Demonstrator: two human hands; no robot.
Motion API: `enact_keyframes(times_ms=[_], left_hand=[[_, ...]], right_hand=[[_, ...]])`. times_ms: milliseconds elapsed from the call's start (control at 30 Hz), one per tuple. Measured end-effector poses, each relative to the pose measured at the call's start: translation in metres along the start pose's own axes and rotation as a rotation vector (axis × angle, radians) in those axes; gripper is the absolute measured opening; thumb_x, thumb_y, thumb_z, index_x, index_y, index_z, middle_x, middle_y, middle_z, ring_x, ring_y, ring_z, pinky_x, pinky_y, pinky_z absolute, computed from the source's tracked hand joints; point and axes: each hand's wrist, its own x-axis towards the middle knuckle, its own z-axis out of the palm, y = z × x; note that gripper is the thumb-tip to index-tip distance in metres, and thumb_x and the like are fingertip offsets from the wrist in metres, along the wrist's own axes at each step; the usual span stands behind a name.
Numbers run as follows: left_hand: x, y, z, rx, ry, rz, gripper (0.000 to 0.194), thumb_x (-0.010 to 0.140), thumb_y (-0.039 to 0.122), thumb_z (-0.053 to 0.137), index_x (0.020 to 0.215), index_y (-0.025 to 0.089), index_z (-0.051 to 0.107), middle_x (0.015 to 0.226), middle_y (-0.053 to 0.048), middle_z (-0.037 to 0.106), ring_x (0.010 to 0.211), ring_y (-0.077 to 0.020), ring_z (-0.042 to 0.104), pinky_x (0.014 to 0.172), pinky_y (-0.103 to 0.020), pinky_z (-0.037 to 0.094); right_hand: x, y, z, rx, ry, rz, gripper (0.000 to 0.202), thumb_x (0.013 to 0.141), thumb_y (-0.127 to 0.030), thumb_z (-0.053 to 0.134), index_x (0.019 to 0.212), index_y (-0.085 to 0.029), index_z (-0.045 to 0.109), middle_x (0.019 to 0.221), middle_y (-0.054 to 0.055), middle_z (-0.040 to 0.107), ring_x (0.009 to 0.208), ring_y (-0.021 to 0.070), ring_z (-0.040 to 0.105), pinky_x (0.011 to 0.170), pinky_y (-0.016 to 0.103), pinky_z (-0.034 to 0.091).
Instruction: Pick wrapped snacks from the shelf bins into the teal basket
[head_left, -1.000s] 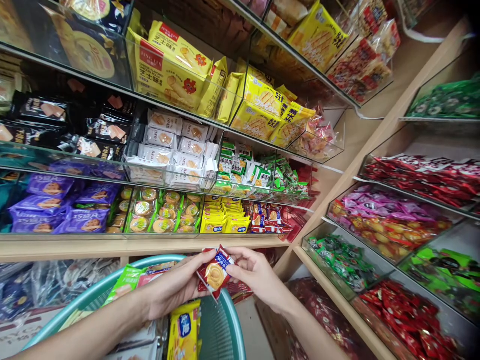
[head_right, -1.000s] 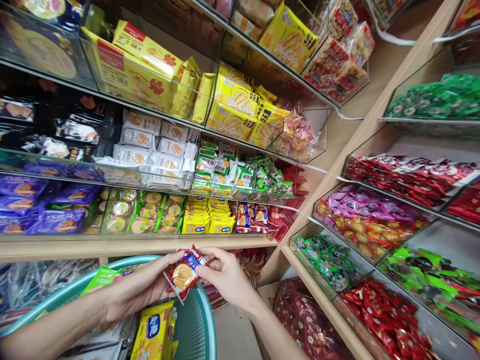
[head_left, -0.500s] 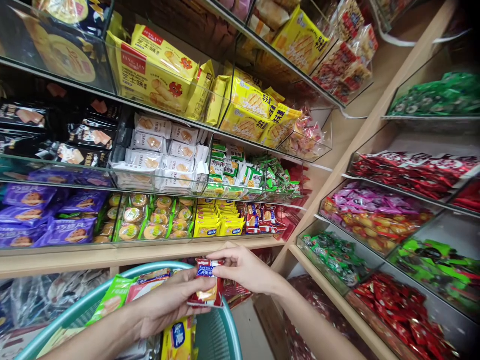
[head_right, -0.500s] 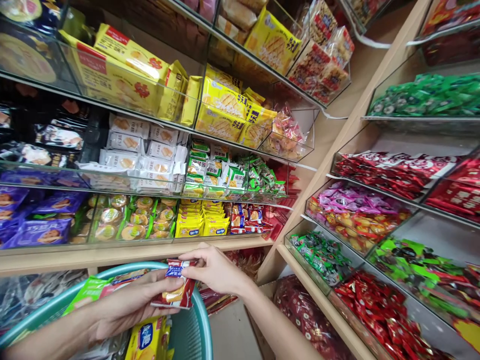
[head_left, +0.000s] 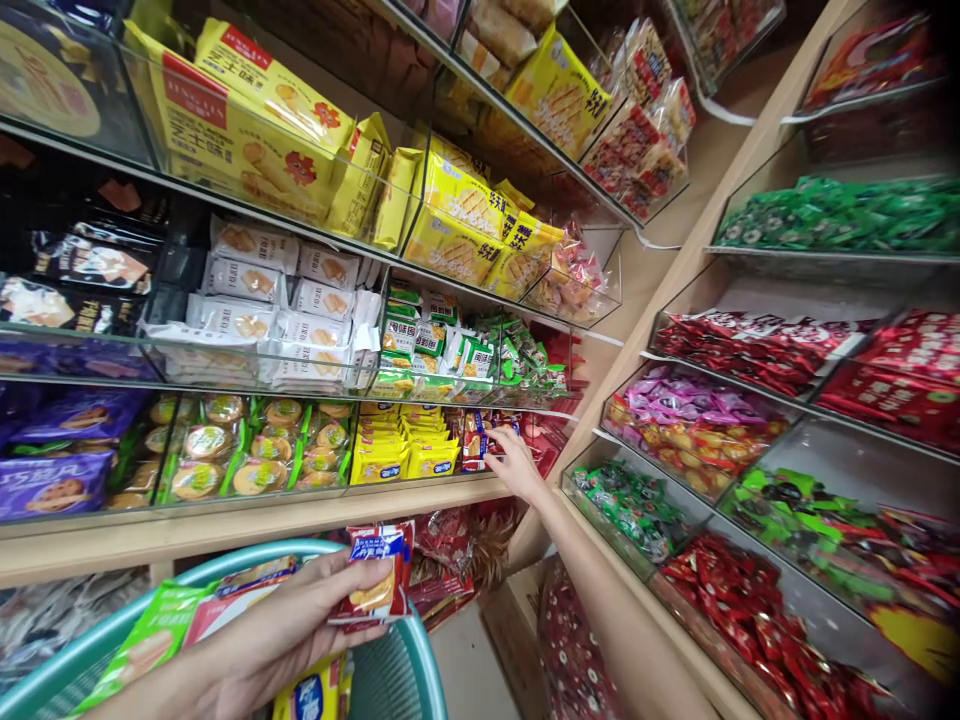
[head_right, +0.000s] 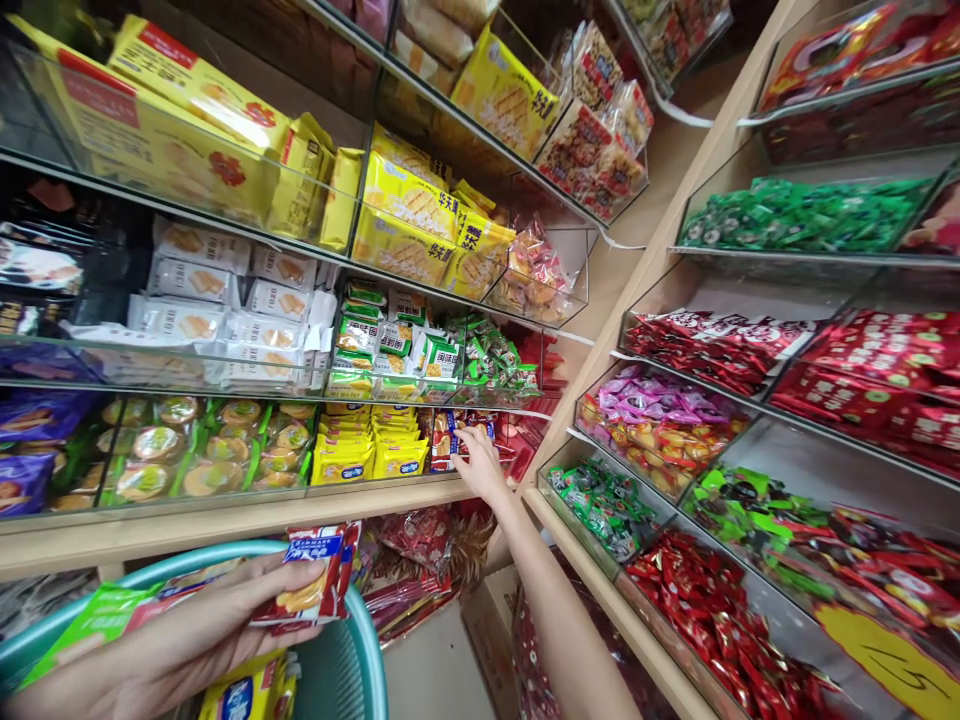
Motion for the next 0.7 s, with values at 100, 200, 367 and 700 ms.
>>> enact_keyframes(times_ms=[100,200,367,700], left_hand=[[0.001,0.001,0.001,0.008,0.013,-0.002,0.054,0.072,0.034,0.076,0.116,0.015,0.051,0.124,-0.011,0.060,0.120,-0.0283,0.052,0.102,-0.042,0.046],[0.002,0.002,0.000,0.001,0.039,0.003,0.059,0.071,0.034,0.077,0.119,0.014,0.048,0.125,-0.012,0.059,0.120,-0.0293,0.052,0.103,-0.043,0.045],[0.001,0.005,0.002,0.019,0.055,-0.001,0.058,0.071,0.035,0.077,0.118,0.015,0.048,0.125,-0.011,0.060,0.119,-0.0287,0.052,0.103,-0.042,0.046],[0.000,0.008,0.001,0.041,0.066,0.015,0.052,0.073,0.035,0.076,0.114,0.014,0.051,0.124,-0.012,0.060,0.116,-0.0259,0.055,0.098,-0.035,0.050]], right_hand=[[0.013,0.015,0.010,-0.086,-0.005,0.061,0.063,0.072,-0.034,0.063,0.131,-0.023,0.044,0.138,0.013,0.045,0.131,0.0324,0.034,0.106,0.055,0.023],[0.019,0.017,0.023,-0.125,-0.002,0.133,0.072,0.073,-0.040,0.062,0.136,-0.020,0.036,0.135,0.016,0.047,0.132,0.0343,0.033,0.106,0.058,0.018],[0.023,0.018,0.034,-0.104,-0.011,0.220,0.071,0.074,-0.044,0.061,0.136,-0.020,0.035,0.121,0.015,0.059,0.118,0.0314,0.050,0.102,0.056,0.025],[0.027,0.044,0.039,0.063,0.079,0.142,0.047,0.075,-0.043,0.063,0.114,-0.019,0.055,0.106,0.007,0.065,0.095,0.0211,0.060,0.085,0.041,0.045]])
